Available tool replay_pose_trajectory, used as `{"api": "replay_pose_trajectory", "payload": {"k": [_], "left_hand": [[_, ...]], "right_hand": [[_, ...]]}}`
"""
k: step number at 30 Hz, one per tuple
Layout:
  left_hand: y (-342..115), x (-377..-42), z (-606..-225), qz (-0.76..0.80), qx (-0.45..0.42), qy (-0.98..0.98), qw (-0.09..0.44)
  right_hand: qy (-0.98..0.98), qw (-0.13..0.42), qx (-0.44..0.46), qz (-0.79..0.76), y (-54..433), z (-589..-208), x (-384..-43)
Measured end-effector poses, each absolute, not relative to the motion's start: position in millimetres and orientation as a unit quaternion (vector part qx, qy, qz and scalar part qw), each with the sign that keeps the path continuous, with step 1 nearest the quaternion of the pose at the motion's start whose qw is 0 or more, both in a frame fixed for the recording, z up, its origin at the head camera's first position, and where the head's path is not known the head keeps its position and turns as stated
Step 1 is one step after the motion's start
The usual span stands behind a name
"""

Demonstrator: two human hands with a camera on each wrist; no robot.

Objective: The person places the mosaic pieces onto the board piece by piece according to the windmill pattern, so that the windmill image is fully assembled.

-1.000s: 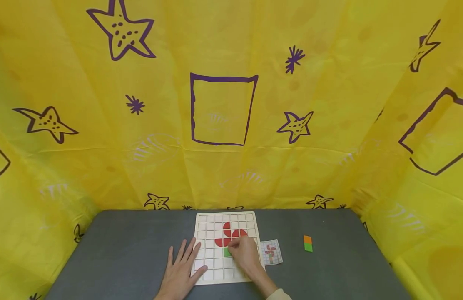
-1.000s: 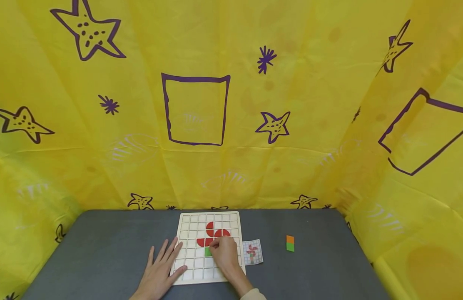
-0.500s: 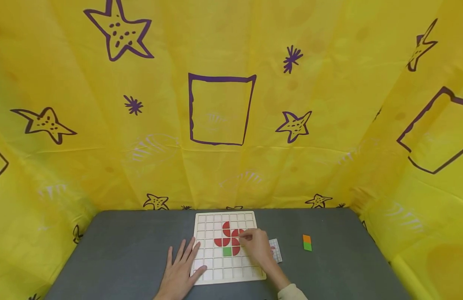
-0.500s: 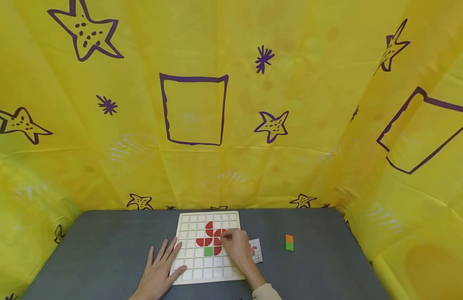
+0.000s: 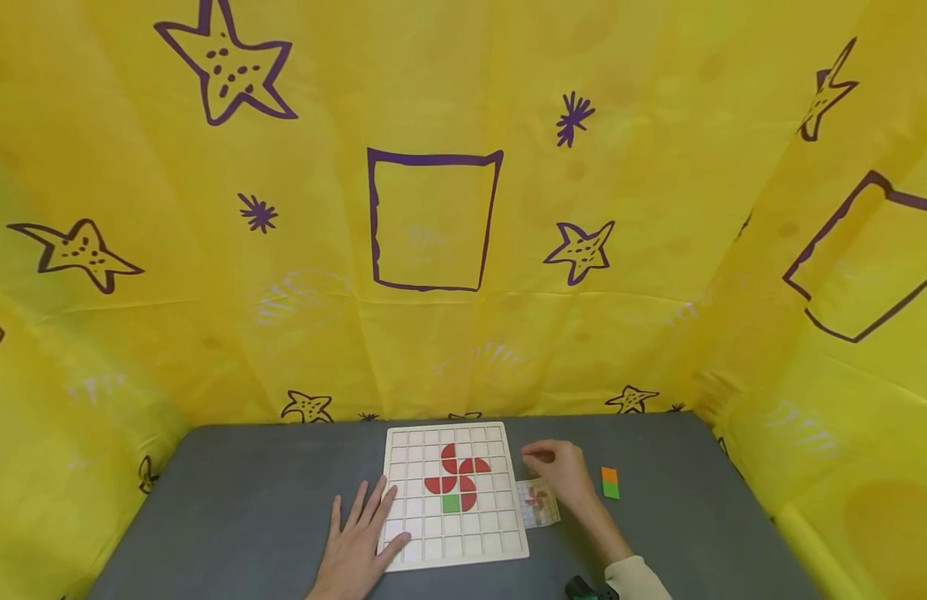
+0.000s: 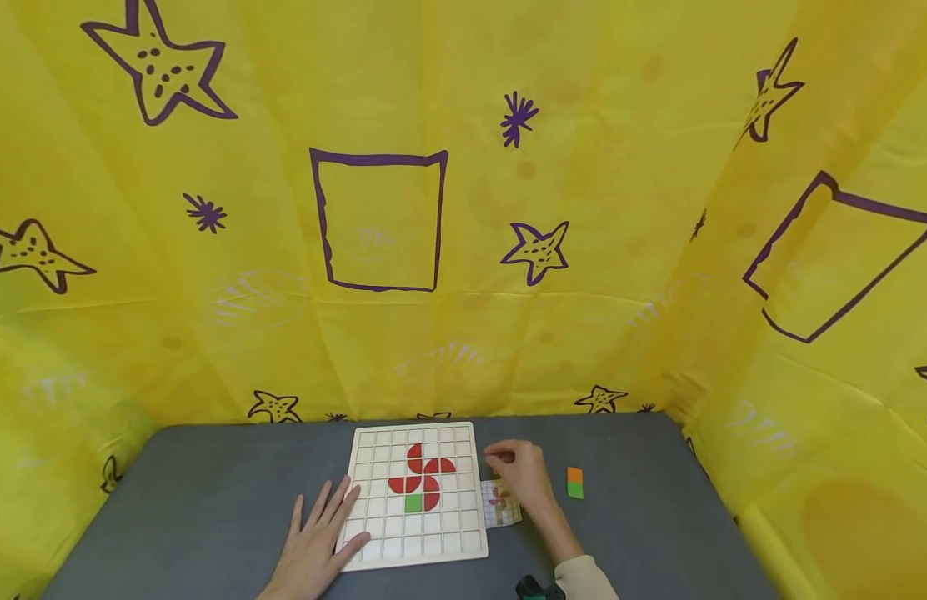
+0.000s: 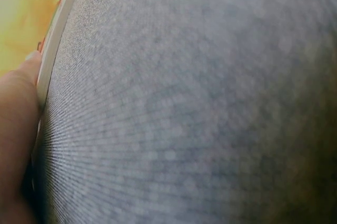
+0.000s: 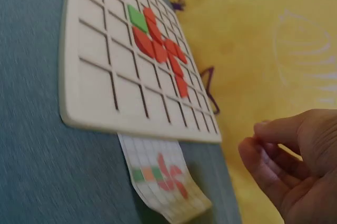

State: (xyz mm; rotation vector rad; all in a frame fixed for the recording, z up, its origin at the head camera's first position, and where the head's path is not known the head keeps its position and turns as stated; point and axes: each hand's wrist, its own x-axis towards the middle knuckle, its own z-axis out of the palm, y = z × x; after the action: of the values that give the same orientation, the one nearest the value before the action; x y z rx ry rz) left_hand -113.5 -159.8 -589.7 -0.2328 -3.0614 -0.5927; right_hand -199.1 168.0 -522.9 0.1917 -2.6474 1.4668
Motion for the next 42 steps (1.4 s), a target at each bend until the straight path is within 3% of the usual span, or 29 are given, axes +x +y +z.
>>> {"api": "replay_pose_trajectory", "payload": {"k": [20,35,42], "left_hand": [[-159.2,-113.6,-593.1,-0.188,-0.076,-0.979,-0.002],[-160.7,-113.6,-589.2,-0.192,-0.078,-0.978,0.004],[-160.5,-113.3,-589.1,-0.197,-0.076,-0.977,-0.001]], "right_hand": [[-0.929,0.122,0.051,0.347,250.6,-536.3,-197.9],[-0.952,0.034,-0.016,0.303,288.8,-536.5,-194.3],[-0.957,0.035,-0.032,0.286,283.5,-538.2,-196.1]]}}
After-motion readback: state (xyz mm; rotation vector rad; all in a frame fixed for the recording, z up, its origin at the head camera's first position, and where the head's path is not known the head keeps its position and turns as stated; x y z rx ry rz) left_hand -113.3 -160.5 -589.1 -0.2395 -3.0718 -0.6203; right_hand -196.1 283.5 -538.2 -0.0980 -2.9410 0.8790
